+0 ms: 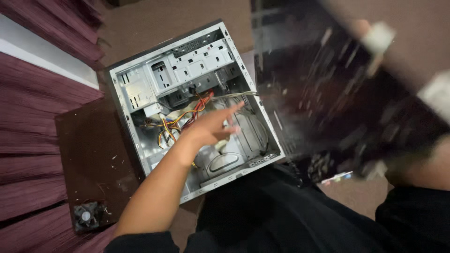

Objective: The person disassembles a computer tower by removing the motherboard, internal cables, and power supply unit, using a screwdriver to remove screws from the rear casing.

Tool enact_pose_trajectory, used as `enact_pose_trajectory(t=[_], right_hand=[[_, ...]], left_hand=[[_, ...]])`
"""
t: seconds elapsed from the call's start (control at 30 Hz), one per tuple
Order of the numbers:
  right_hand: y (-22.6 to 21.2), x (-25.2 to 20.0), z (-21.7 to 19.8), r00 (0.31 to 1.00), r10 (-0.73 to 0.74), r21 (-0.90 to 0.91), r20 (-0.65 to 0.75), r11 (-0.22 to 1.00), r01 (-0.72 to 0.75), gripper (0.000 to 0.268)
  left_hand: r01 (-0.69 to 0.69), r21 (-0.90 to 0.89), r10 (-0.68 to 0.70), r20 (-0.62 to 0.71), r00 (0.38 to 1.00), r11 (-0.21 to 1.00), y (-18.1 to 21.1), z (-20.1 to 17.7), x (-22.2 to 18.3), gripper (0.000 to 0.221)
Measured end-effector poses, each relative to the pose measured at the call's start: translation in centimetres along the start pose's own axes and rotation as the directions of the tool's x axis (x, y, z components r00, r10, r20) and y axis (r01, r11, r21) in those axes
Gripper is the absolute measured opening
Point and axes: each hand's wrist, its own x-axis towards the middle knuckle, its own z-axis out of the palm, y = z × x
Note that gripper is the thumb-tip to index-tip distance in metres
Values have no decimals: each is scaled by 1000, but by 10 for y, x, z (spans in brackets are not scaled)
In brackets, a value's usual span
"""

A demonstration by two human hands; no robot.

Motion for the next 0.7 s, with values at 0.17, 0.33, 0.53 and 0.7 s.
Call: enact_pose_trajectory(t=[0.17, 0.33, 0.53, 0.7], right_hand=[[21, 13, 21, 999, -20, 10, -43, 1000, 20, 25], [31, 37, 51, 996, -39, 23, -86, 999, 41, 27], [15, 70, 76, 988, -44, 36, -149, 998, 49, 31], [-1, 64, 59, 989, -64, -249, -135, 968, 29, 30]], left_hand=[[107, -199, -156, -251, 955, 974, 3, 0, 16, 55], [72, -71, -92, -329, 940, 995, -23, 38, 41, 24], [-49, -403, 21, -74, 997, 914, -60, 51, 47, 41], [-10, -208, -12, -101, 995, 978, -78, 51, 28, 42]])
